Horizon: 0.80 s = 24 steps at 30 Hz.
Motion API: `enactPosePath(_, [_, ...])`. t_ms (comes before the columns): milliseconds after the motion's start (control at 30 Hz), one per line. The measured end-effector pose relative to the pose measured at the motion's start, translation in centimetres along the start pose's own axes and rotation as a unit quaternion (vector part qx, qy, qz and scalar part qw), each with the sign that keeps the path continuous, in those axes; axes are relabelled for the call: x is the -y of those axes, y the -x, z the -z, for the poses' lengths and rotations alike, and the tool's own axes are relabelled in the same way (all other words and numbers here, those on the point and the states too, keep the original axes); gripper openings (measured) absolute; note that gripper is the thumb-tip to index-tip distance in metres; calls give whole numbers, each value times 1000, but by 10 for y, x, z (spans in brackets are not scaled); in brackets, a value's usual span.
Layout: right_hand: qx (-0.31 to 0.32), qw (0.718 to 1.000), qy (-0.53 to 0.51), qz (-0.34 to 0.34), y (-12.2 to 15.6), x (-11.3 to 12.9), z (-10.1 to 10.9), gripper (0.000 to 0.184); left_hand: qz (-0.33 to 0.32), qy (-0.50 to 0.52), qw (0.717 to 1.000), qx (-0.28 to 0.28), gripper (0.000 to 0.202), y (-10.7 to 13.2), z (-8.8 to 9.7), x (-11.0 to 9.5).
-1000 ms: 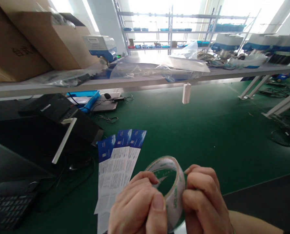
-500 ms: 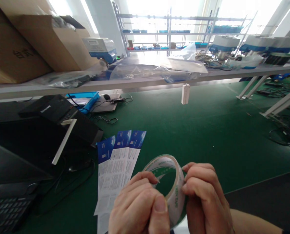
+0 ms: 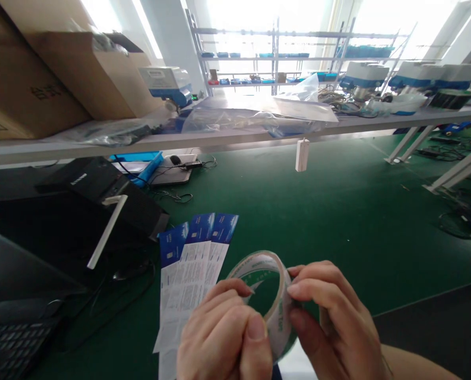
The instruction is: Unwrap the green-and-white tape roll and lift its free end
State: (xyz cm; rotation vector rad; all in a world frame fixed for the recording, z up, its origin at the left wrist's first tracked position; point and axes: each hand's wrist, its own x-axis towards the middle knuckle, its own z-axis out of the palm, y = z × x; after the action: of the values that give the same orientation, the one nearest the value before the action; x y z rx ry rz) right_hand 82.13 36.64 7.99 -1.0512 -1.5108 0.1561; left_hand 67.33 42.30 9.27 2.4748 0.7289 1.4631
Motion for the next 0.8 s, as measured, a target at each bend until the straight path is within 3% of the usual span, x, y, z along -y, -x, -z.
enactPosePath(133, [64, 998, 16, -16, -5, -1, 9, 12, -15, -7, 1000, 12, 23, 1, 1, -1])
enactPosePath(467, [180, 982, 47, -15, -16, 2, 18, 17, -9, -3, 1000, 17, 26, -5, -3, -3])
enactPosePath(567, [176, 983, 37, -17, -10, 1, 20, 17, -2, -9, 1000, 24, 25, -4, -4, -2])
enactPosePath(667, [133, 991, 16, -19, -4, -4, 21, 10, 12, -13, 1000, 18, 24, -3, -3, -2])
enactPosePath(800, [74, 997, 24, -3, -1, -12, 17, 29, 22, -3, 1000, 19, 24, -2, -2, -3])
